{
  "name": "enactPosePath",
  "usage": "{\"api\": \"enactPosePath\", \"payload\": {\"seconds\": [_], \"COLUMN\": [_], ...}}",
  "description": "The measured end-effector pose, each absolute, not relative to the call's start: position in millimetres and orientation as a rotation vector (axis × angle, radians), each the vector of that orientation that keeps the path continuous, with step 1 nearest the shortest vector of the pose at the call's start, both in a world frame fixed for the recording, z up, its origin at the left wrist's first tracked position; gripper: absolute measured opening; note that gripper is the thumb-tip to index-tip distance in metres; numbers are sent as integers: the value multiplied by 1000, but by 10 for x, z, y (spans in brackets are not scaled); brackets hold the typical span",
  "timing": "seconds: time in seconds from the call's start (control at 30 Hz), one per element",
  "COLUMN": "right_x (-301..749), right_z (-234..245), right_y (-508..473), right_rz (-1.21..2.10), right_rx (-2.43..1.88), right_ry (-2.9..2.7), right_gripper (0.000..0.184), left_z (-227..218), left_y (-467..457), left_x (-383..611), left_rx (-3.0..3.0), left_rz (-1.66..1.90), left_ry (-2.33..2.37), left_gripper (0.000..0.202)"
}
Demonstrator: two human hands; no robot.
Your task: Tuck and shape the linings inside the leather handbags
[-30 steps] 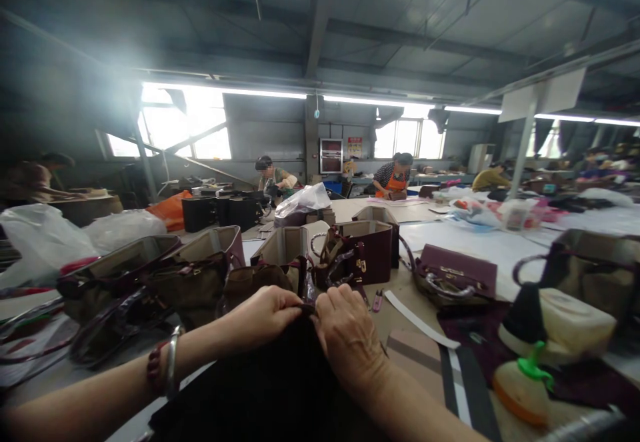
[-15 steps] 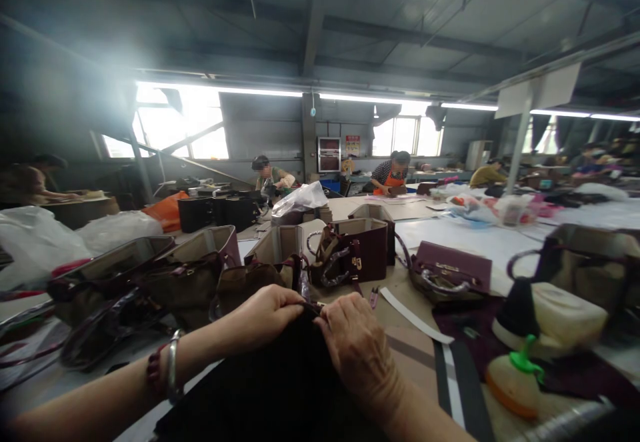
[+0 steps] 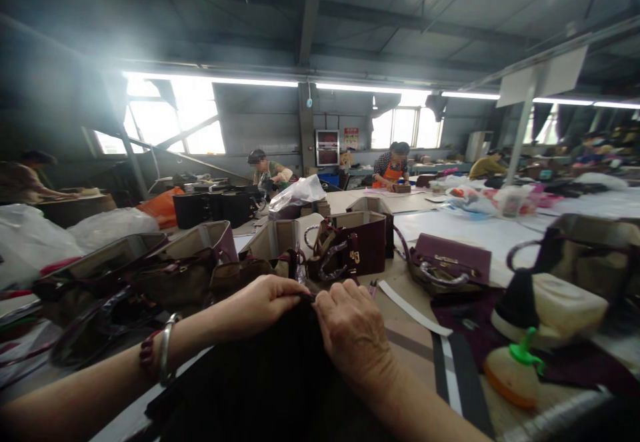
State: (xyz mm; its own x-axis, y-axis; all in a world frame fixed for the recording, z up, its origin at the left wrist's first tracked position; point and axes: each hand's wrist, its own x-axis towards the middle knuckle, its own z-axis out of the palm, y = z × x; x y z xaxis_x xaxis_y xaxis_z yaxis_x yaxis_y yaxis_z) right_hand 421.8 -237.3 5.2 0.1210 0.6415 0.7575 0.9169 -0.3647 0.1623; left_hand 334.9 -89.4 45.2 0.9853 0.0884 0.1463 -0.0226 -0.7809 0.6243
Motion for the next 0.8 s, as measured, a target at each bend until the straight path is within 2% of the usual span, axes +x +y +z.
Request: {"api": "enactPosePath", "payload": {"seconds": [0.47, 0.63, 0.8], "right_x": [4174, 4236, 4196], "right_z": [164, 117, 136], "right_y": [-2158, -2132, -2237], "right_rz": [-962, -844, -933], "right_rx": [-2163, -2004, -1862], "right_ry": [-1490, -1433, -1514], "right_gripper": [12, 12, 9], "left_z": [482, 504, 493], "left_y": [-718, -686, -644], "left_x": [3349, 3351, 3331], "left_rx": [2437, 2465, 2472], "left_rz": [115, 137, 145], "left_ry": [73, 148, 176], "left_gripper": [29, 29, 28]}}
